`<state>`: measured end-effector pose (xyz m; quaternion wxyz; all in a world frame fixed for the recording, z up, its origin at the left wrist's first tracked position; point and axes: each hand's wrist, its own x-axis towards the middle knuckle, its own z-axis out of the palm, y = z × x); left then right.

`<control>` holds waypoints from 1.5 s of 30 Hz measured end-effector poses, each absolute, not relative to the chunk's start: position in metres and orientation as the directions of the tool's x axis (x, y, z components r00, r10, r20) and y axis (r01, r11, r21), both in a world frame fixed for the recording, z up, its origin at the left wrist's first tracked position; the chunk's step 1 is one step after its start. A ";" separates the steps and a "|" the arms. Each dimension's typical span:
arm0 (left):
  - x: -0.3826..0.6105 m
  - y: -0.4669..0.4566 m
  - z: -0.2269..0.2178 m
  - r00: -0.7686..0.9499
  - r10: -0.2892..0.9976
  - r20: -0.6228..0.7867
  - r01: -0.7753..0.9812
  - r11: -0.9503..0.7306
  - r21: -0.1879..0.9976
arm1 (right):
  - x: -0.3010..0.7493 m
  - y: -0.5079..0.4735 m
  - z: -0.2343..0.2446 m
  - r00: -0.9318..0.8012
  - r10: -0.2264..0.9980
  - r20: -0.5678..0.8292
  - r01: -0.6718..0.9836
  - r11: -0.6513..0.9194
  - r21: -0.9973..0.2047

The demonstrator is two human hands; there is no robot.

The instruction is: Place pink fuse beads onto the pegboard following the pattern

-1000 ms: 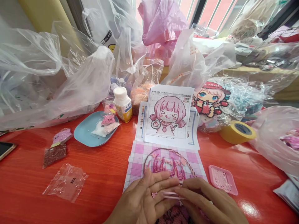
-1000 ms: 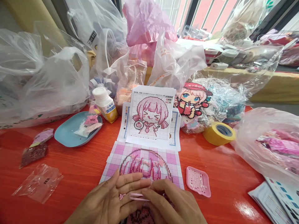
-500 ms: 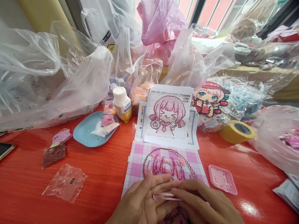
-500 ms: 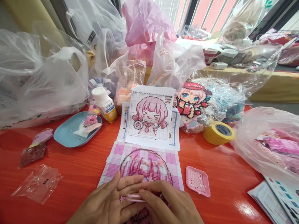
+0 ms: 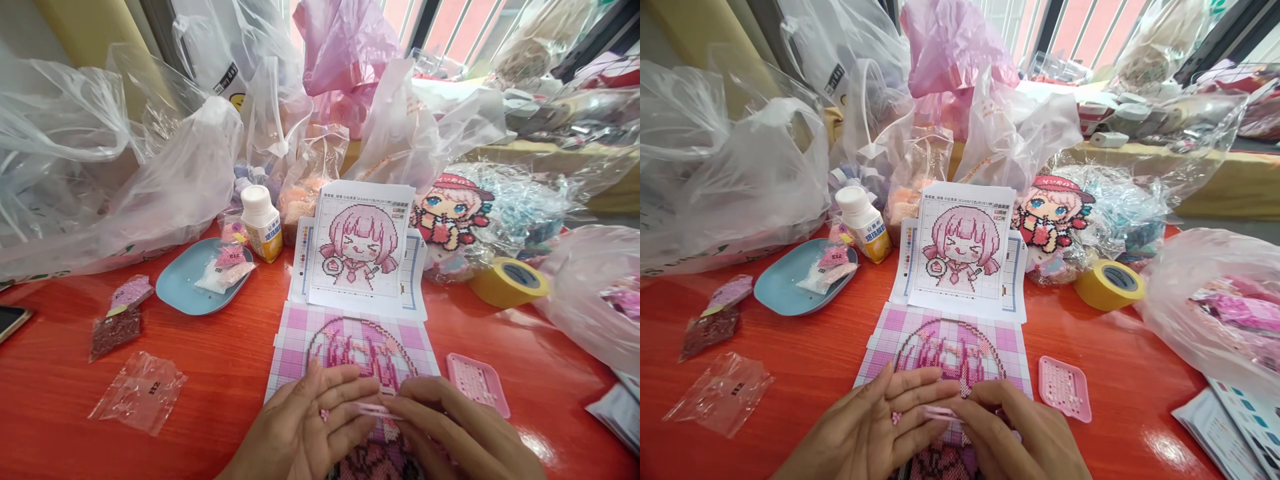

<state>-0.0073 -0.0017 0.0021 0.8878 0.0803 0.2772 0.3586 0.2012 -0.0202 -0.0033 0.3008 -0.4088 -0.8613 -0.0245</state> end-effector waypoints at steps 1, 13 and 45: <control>-0.008 -0.001 0.003 0.576 0.696 -0.430 -0.599 0.717 0.357 | 0.204 -0.020 -0.004 -0.479 0.702 0.527 0.734 0.649 -0.199; -0.014 0.006 0.021 0.408 0.774 -0.485 -0.595 0.628 0.501 | 0.224 -0.013 -0.017 -0.383 0.790 0.479 0.788 0.550 -0.276; -0.012 0.005 0.015 0.476 0.766 -0.433 -0.655 0.637 0.406 | 0.222 -0.014 -0.017 -0.424 0.790 0.442 0.812 0.548 -0.200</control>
